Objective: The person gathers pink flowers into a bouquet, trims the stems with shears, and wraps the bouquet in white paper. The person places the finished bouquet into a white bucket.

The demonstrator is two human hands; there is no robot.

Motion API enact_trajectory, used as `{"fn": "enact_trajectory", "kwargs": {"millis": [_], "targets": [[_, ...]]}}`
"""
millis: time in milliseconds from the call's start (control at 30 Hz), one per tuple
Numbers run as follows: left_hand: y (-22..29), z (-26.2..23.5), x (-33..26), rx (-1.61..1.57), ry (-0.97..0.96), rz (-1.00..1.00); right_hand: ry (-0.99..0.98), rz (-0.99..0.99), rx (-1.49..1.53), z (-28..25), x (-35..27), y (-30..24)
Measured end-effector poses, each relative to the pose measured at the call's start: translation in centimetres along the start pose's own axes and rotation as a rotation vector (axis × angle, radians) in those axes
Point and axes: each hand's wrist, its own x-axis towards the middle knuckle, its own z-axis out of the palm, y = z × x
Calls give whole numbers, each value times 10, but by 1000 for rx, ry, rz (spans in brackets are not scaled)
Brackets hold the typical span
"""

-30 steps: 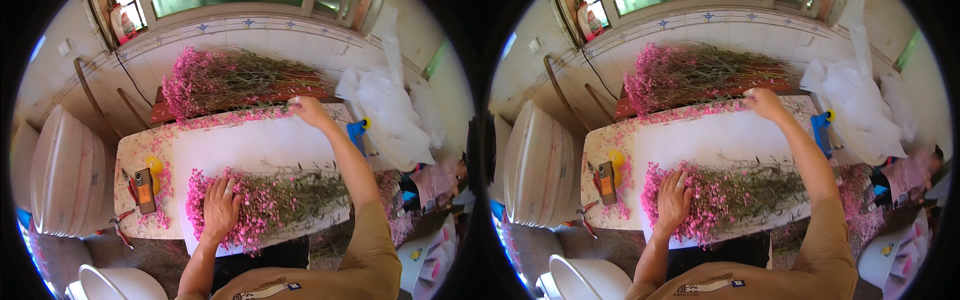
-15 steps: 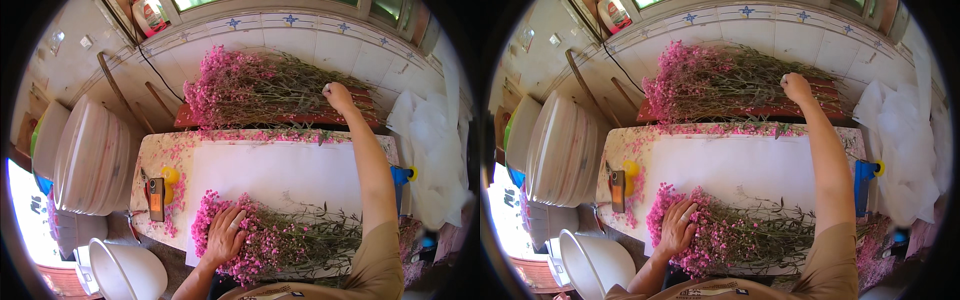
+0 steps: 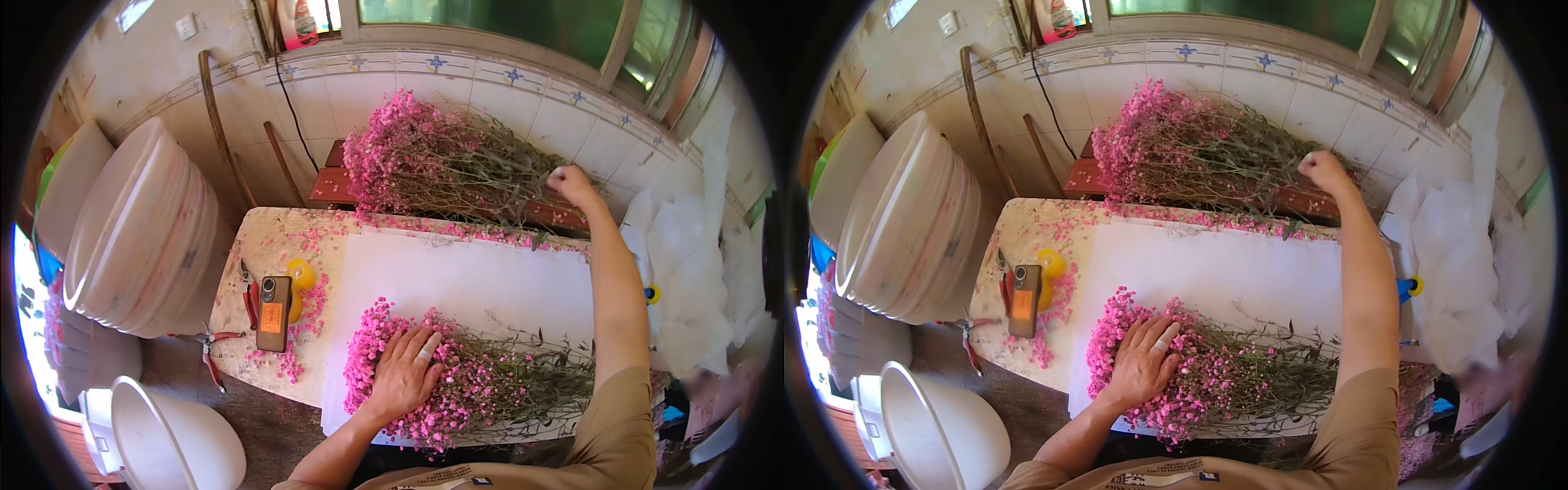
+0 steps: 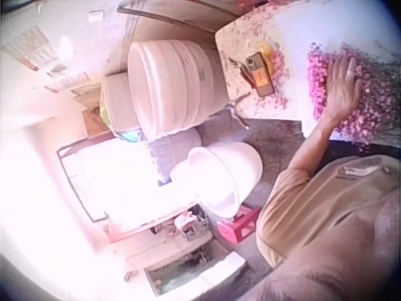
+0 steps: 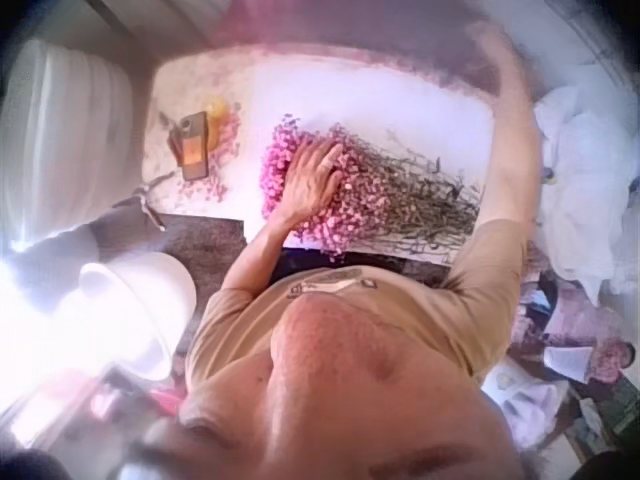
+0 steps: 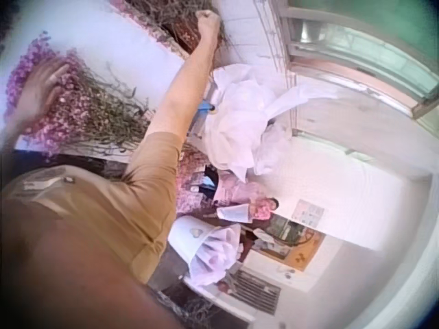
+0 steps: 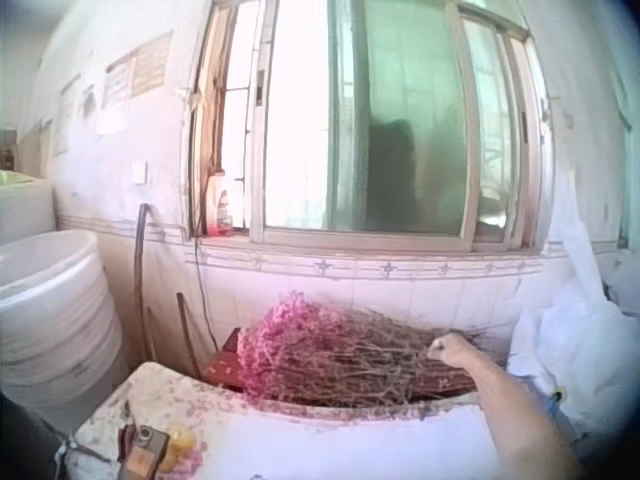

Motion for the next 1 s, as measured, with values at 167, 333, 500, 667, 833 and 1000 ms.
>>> {"fn": "enact_trajectory", "kwargs": {"millis": [167,333,500,667,833,1000], "targets": [[-5,2,-6,-60,42,17,332,-127,-183,-107,4,-85],[-7,1,-13,-81,62,13,-37,-110,-415,-68,-22,-132],[-9,2,-9,-104,61,27,-38,36,-422,8,-19,-51],[-9,2,-9,-88,54,7,-354,203,-81,27,-15,-48],[-5,-3,-2,-88,42,17,14,146,392,25,21,-17],[-6,-5,-4,-59,19,-13,-94,241,-361,66,24,-35]]}}
